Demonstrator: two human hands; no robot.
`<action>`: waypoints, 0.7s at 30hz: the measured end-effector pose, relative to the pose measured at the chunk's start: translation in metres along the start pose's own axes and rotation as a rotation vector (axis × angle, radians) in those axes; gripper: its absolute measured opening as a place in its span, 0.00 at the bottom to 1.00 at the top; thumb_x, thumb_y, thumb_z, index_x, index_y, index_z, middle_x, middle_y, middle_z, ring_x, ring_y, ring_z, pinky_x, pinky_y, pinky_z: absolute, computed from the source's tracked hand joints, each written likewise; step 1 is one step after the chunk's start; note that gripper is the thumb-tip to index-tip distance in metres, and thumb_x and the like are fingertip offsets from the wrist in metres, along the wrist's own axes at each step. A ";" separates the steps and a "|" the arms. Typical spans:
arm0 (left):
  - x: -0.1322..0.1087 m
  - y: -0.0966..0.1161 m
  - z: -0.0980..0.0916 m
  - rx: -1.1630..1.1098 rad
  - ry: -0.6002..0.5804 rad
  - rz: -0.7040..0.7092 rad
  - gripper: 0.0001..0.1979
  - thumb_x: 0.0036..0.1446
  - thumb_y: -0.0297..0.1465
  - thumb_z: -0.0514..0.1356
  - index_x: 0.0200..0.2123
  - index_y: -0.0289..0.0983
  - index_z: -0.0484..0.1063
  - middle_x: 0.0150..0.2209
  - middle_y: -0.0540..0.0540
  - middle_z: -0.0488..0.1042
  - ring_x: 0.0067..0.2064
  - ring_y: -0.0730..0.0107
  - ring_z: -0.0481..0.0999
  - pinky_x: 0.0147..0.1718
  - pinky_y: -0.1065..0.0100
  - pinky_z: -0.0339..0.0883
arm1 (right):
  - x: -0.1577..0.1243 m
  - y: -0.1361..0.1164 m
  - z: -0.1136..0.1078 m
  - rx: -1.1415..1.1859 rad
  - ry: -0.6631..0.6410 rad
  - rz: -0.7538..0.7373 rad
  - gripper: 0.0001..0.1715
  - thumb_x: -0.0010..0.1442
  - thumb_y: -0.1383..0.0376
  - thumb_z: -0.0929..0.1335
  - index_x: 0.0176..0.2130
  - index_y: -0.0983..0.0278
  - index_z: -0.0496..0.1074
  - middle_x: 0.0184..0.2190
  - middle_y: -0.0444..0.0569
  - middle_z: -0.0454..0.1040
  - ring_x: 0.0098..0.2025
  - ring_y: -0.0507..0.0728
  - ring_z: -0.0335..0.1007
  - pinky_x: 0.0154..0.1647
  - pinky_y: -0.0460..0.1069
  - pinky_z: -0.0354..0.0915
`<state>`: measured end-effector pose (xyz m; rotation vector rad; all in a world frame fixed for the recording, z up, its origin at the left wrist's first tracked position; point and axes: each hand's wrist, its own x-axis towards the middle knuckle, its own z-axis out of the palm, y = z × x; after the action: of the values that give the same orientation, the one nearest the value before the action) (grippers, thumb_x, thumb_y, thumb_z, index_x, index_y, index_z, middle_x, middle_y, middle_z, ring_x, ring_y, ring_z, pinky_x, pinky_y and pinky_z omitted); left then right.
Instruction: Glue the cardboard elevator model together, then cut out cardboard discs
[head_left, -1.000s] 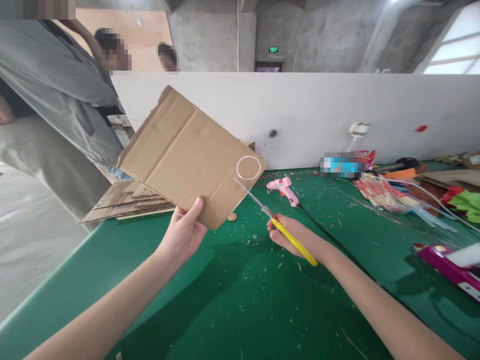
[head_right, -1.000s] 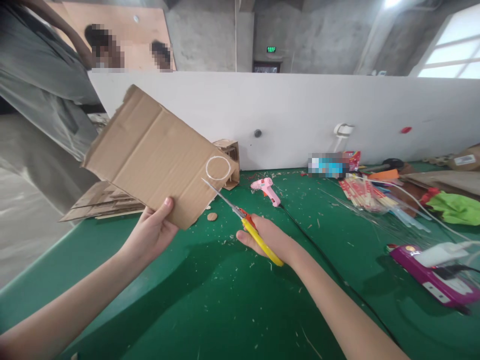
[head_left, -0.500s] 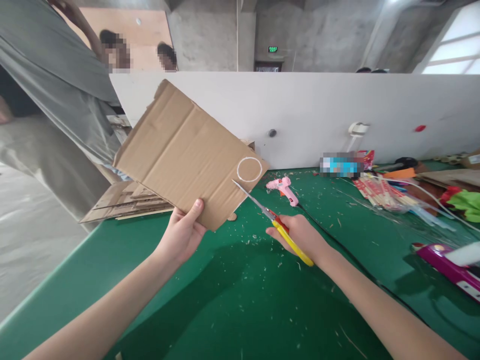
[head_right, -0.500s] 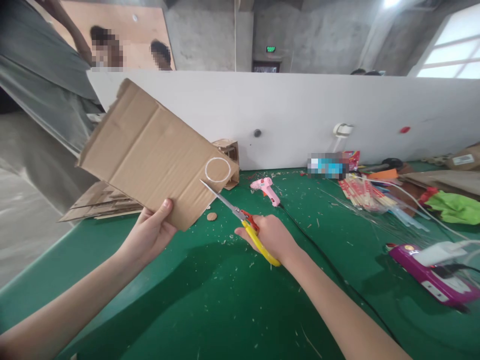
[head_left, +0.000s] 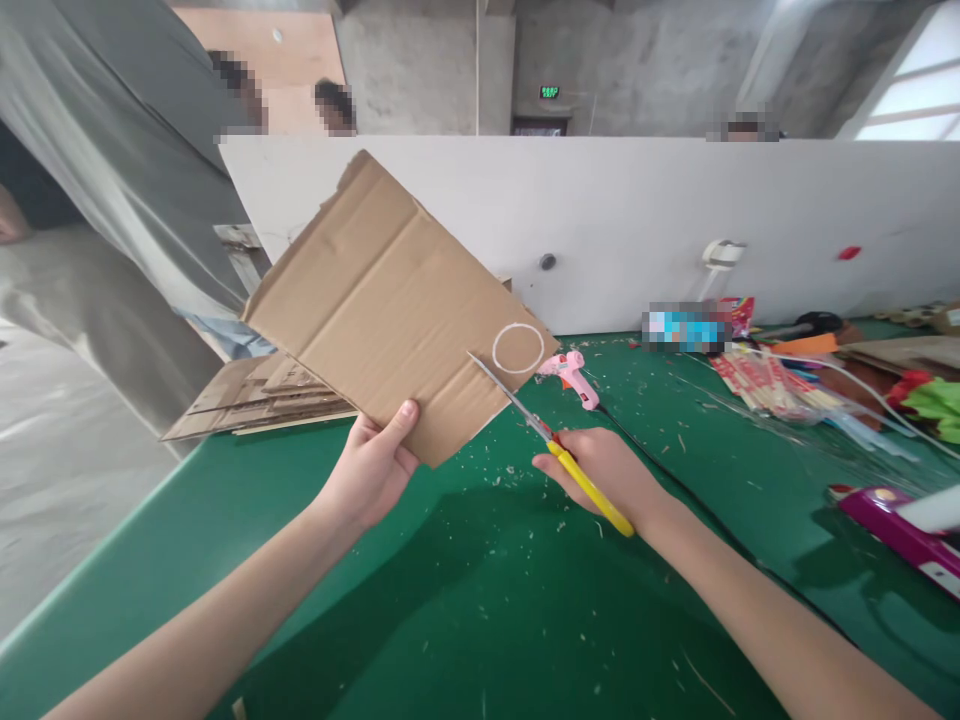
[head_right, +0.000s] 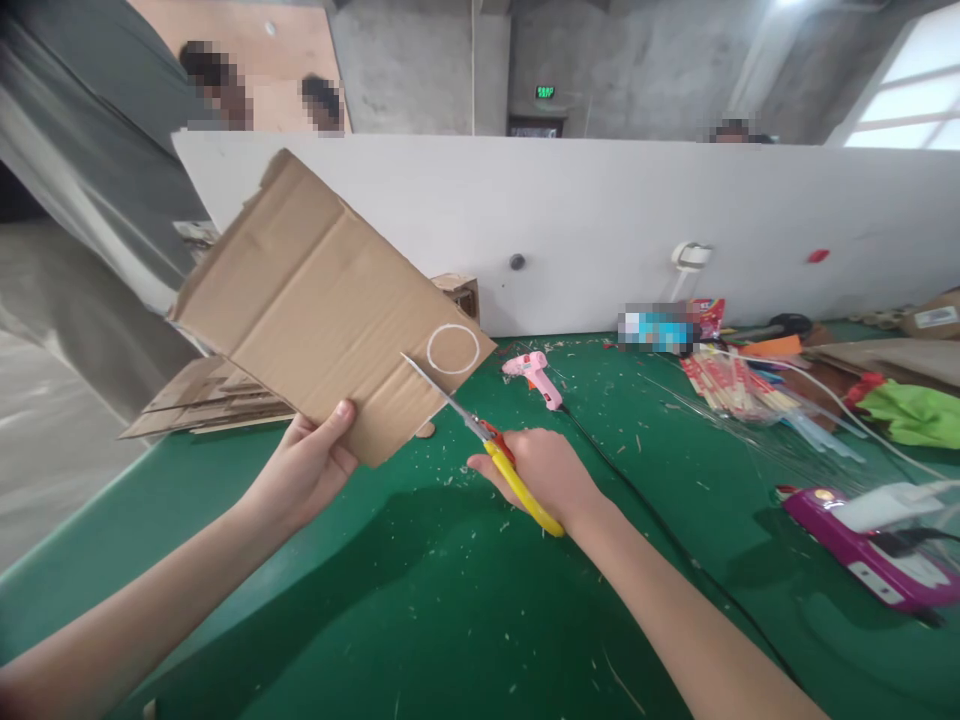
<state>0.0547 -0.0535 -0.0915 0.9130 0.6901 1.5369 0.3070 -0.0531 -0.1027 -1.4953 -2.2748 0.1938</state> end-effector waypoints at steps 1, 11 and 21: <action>0.001 0.002 0.001 0.003 0.006 0.010 0.18 0.52 0.31 0.66 0.48 0.43 0.72 0.50 0.44 0.76 0.54 0.59 0.74 0.55 0.57 0.68 | 0.000 -0.001 0.000 -0.003 0.003 -0.003 0.28 0.61 0.43 0.59 0.23 0.61 0.60 0.20 0.50 0.67 0.23 0.56 0.64 0.24 0.49 0.50; 0.004 0.010 0.004 0.022 0.079 0.061 0.17 0.50 0.29 0.68 0.45 0.38 0.73 0.46 0.43 0.78 0.53 0.59 0.75 0.55 0.60 0.68 | 0.001 -0.007 0.011 0.161 -0.010 0.004 0.29 0.61 0.43 0.59 0.21 0.60 0.55 0.17 0.45 0.62 0.20 0.52 0.58 0.23 0.48 0.50; 0.022 0.032 -0.001 -0.038 0.157 0.243 0.05 0.51 0.24 0.66 0.32 0.37 0.74 0.36 0.51 0.81 0.46 0.71 0.78 0.49 0.75 0.72 | -0.009 -0.010 -0.001 0.490 -0.299 -0.041 0.27 0.61 0.41 0.60 0.35 0.62 0.64 0.28 0.47 0.69 0.26 0.53 0.63 0.27 0.49 0.60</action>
<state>0.0367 -0.0373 -0.0618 0.8791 0.6774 1.8465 0.3018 -0.0653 -0.1003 -1.2194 -2.2461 0.9429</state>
